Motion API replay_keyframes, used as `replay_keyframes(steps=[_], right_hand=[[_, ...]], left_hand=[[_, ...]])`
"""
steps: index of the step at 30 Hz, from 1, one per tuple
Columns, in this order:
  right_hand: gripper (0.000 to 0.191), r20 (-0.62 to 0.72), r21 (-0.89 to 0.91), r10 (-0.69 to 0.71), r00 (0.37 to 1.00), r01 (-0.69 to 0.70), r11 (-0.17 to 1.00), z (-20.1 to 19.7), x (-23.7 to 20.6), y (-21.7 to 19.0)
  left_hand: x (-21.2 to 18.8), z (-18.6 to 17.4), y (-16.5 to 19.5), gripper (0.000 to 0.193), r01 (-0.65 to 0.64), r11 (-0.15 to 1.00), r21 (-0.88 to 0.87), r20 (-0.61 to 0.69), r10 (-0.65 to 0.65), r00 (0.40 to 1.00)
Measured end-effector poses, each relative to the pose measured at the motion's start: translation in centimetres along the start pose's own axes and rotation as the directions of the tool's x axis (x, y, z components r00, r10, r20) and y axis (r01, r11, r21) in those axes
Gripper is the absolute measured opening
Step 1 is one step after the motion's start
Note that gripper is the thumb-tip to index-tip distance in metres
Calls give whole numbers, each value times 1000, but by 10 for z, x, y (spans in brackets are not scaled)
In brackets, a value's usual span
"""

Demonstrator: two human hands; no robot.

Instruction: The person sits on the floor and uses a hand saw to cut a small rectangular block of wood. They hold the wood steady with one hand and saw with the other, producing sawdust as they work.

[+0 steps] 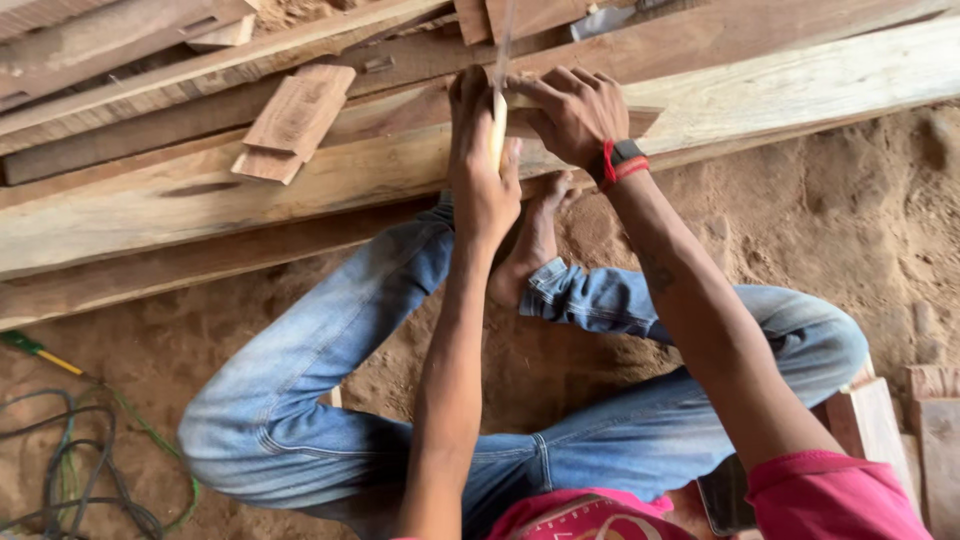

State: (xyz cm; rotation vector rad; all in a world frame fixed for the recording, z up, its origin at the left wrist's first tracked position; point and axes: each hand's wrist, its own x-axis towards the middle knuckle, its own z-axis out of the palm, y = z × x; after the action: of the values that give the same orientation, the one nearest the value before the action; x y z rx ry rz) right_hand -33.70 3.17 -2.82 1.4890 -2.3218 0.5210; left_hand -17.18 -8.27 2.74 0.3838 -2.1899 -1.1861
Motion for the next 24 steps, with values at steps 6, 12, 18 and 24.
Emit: replay_keyframes(steps=[6,12,18,24], right_hand=[[45,-65,-101,86,994,-93,991,13,-1,5],[38,63,37,100,993,-102,994,31,-14,18],[52,206,-122,53,977,-28,992,37,-11,30],[58,41,8,237,971,-237,971,20,-10,2]], left_hand=[[-167,-73,47,38,313,945,-90,119,-302,946],[-310,-99,14,31,368,930,1,81,-367,927],[-45,-11,14,50,-39,997,64,-70,43,997],[-49,-13,18,43,-131,984,-119,46,137,989]])
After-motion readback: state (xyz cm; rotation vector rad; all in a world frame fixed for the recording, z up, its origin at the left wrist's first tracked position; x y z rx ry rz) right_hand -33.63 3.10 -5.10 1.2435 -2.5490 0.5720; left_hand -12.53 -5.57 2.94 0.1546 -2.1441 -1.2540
